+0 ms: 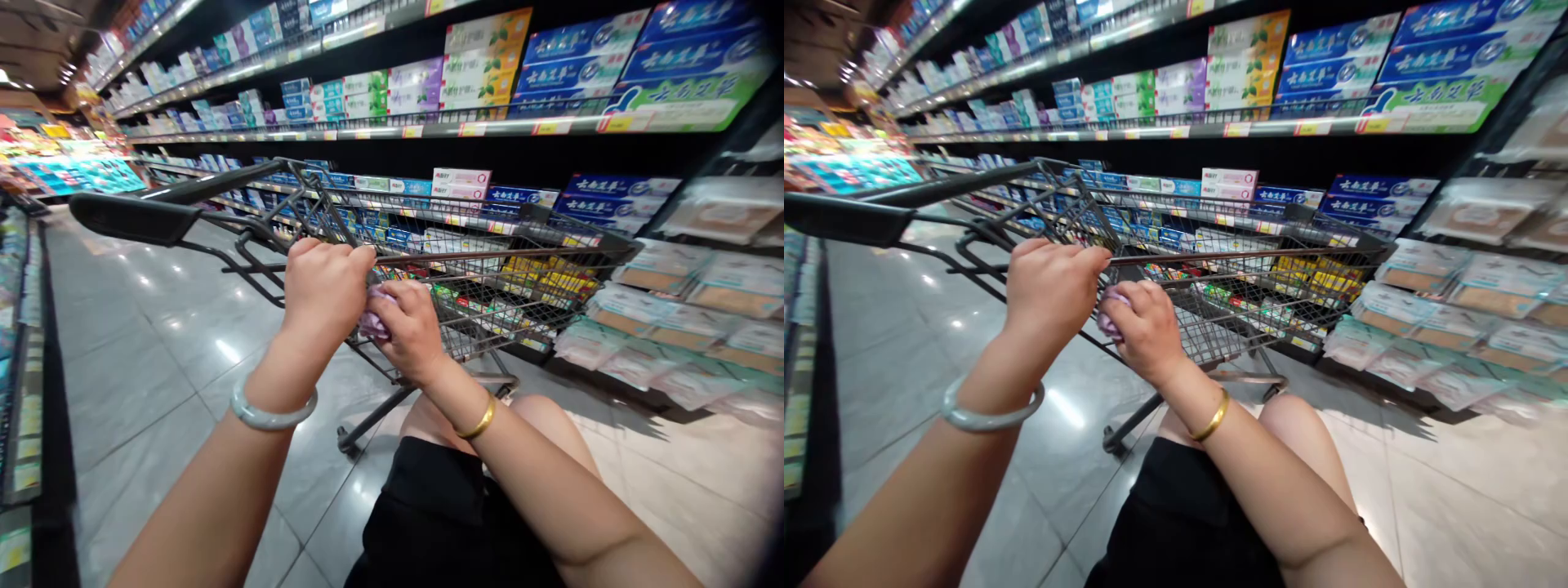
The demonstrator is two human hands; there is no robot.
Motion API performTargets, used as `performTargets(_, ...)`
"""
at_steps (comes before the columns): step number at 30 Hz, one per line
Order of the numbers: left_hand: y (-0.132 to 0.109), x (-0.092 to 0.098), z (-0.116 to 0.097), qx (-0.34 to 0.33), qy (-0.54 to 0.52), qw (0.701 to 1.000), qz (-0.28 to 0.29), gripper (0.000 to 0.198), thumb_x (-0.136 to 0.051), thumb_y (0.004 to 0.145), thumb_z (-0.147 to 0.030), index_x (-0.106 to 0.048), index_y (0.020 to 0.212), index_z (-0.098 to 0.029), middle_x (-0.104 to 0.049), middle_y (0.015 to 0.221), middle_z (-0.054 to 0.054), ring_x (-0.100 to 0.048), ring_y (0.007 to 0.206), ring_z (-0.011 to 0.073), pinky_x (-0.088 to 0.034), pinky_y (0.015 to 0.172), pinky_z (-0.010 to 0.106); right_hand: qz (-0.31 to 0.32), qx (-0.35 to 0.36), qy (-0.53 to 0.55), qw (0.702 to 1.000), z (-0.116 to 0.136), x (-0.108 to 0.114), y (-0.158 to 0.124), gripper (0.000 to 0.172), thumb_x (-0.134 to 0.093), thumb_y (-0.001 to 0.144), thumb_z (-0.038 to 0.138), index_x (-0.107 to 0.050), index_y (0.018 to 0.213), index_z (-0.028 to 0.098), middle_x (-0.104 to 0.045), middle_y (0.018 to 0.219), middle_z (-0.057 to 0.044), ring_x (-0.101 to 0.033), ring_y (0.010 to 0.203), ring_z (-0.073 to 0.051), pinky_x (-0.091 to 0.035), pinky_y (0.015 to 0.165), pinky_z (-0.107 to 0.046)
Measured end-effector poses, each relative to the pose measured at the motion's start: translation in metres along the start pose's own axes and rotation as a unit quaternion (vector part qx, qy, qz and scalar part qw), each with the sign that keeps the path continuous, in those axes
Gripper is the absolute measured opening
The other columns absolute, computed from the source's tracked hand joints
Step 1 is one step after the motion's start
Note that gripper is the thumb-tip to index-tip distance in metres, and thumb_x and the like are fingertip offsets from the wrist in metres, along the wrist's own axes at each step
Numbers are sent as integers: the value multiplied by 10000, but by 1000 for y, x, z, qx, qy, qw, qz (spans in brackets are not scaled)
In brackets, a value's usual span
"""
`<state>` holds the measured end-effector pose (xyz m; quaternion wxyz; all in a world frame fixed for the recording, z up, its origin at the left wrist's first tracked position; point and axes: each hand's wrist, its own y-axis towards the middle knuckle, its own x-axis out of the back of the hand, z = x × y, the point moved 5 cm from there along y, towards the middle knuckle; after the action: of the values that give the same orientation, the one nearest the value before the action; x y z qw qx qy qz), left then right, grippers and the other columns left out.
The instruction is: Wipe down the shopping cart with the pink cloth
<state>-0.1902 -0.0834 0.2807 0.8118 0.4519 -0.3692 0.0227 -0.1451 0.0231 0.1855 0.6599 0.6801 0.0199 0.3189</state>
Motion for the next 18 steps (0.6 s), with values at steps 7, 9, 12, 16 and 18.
performTargets(7, -3, -6, 1, 13, -5, 1000, -16, 272, -452, 924, -186, -718, 945, -240, -722, 762, 60, -675, 780, 262, -404, 822, 450, 57, 20, 6, 998, -19, -10, -53, 255, -620, 891, 142, -722, 1108, 228, -667, 1161, -86, -533, 1107, -235, -489, 1013, -401)
performTargets(9, -4, -9, 0, 30, -19, 999, -16, 267, -454, 929, -187, -715, 941, -243, -709, 764, 59, -659, 795, 253, -390, 850, 456, 57, -10, 16, 998, -21, -12, -59, 252, -625, 870, 125, -727, 1079, 221, -660, 1137, -91, -540, 1081, -232, -497, 988, -395)
performTargets(12, -4, -12, 1, 56, -40, 997, -22, 261, -449, 961, -228, -707, 924, -245, -682, 761, 60, -633, 816, 251, -369, 872, 465, 33, -8, 37, 999, -9, -18, -44, 223, -630, 898, 169, -726, 1091, 226, -651, 1209, -85, -540, 1100, -223, -492, 994, -381)
performTargets(16, -5, -14, 2, 53, -35, 998, -31, 299, -420, 1003, -308, -700, 923, -243, -662, 751, 64, -605, 805, 259, -353, 846, 463, 9, 44, 14, 999, 2, -26, -34, 170, -623, 945, 223, -727, 1073, 264, -655, 1256, -59, -519, 1126, -223, -479, 1032, -396)
performTargets(18, -5, -15, 2, 42, -21, 998, -43, 289, -418, 1002, -288, -691, 915, -248, -652, 735, 52, -592, 779, 247, -348, 837, 453, 16, 61, 10, 998, -2, -26, -45, 160, -640, 940, 216, -726, 1069, 256, -669, 1219, -63, -520, 1119, -222, -485, 1030, -395)
